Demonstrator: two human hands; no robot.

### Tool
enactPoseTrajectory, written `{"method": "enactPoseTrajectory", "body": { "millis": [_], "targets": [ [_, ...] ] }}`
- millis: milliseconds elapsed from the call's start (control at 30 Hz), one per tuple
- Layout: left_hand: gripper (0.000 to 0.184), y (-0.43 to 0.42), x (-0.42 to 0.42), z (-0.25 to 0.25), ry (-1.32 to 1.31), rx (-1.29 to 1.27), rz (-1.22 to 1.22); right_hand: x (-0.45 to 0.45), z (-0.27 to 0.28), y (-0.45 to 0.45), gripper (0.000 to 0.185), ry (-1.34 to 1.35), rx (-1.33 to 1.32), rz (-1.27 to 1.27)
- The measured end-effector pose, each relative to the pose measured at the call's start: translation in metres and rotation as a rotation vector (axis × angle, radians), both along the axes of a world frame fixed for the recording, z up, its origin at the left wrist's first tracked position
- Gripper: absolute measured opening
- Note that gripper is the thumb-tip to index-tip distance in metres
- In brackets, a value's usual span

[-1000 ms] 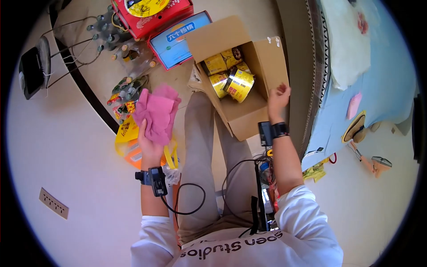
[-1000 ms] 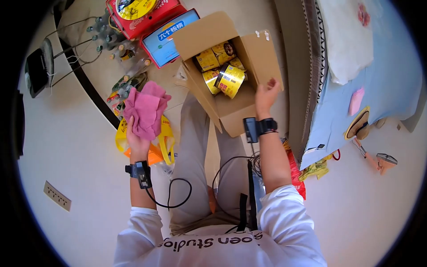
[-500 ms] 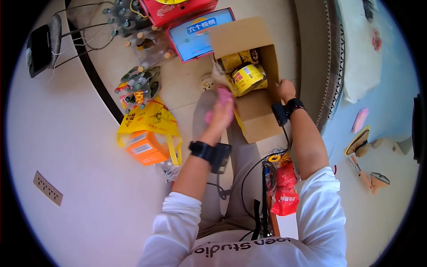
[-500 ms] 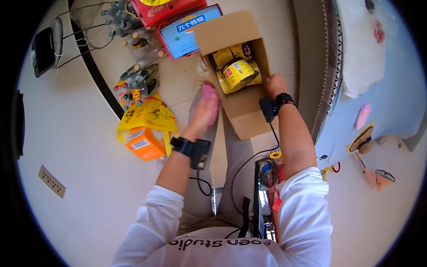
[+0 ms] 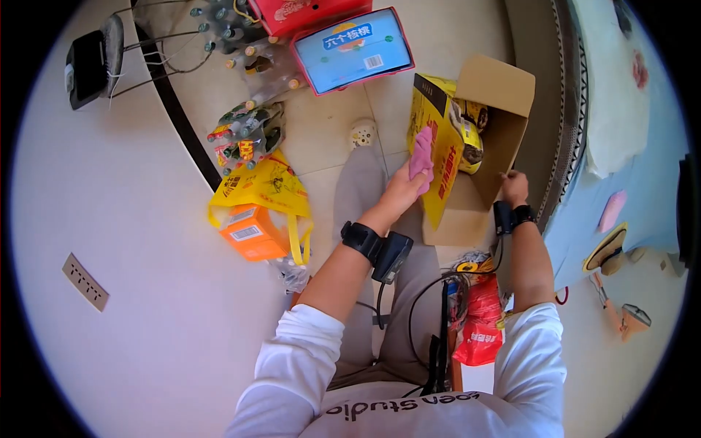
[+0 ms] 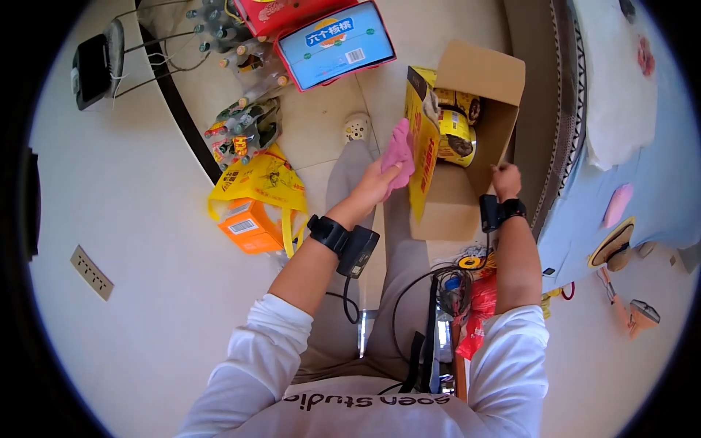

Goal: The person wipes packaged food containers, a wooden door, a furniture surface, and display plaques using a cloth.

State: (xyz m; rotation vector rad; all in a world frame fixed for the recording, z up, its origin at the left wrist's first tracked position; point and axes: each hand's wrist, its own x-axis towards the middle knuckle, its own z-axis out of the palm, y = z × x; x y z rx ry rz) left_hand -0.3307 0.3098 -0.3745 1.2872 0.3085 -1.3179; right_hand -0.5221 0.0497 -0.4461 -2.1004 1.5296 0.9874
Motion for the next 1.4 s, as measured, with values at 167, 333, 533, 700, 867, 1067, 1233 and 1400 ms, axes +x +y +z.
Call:
{"method": "enactPoseTrajectory", "body": {
  "millis": [167, 333, 533, 700, 867, 1067, 1233, 1400],
  "targets": [
    [0.037, -0.015, 0.007, 0.026, 0.051, -0.015, -0.136, -0.018, 0.023, -0.05, 0.027, -0.65, 0.211, -0.674],
    [0.043, -0.044, -0.008, 0.05, -0.073, 0.139, -0.166, -0.001, 0.066, -0.014, 0.029, -0.729, 0.234, -0.423],
    [0.041, -0.047, -0.032, 0.053, -0.131, 0.109, -0.238, 0.013, 0.104, 0.114, 0.024, -0.767, 0.431, -0.325],
    [0.036, -0.032, -0.035, 0.071, -0.078, 0.225, -0.152, 0.035, 0.135, 0.168, 0.03, -0.799, 0.449, -0.235],
    [0.032, -0.038, -0.035, 0.096, -0.093, 0.319, -0.152, 0.046, 0.145, 0.147, 0.037, -0.648, 0.357, 0.172],
    [0.029, -0.07, -0.032, 0.083, 0.015, 0.336, -0.197, 0.042, 0.128, 0.126, 0.048, -0.506, 0.224, 0.038],
    [0.031, -0.094, -0.002, 0.057, 0.122, 0.238, -0.416, 0.037, 0.122, 0.12, 0.052, -0.403, 0.258, -0.126],
    [0.033, -0.084, 0.085, 0.041, 0.163, 0.208, -0.555, 0.073, 0.112, 0.138, 0.05, -0.431, 0.113, -0.265]
  ]
}}
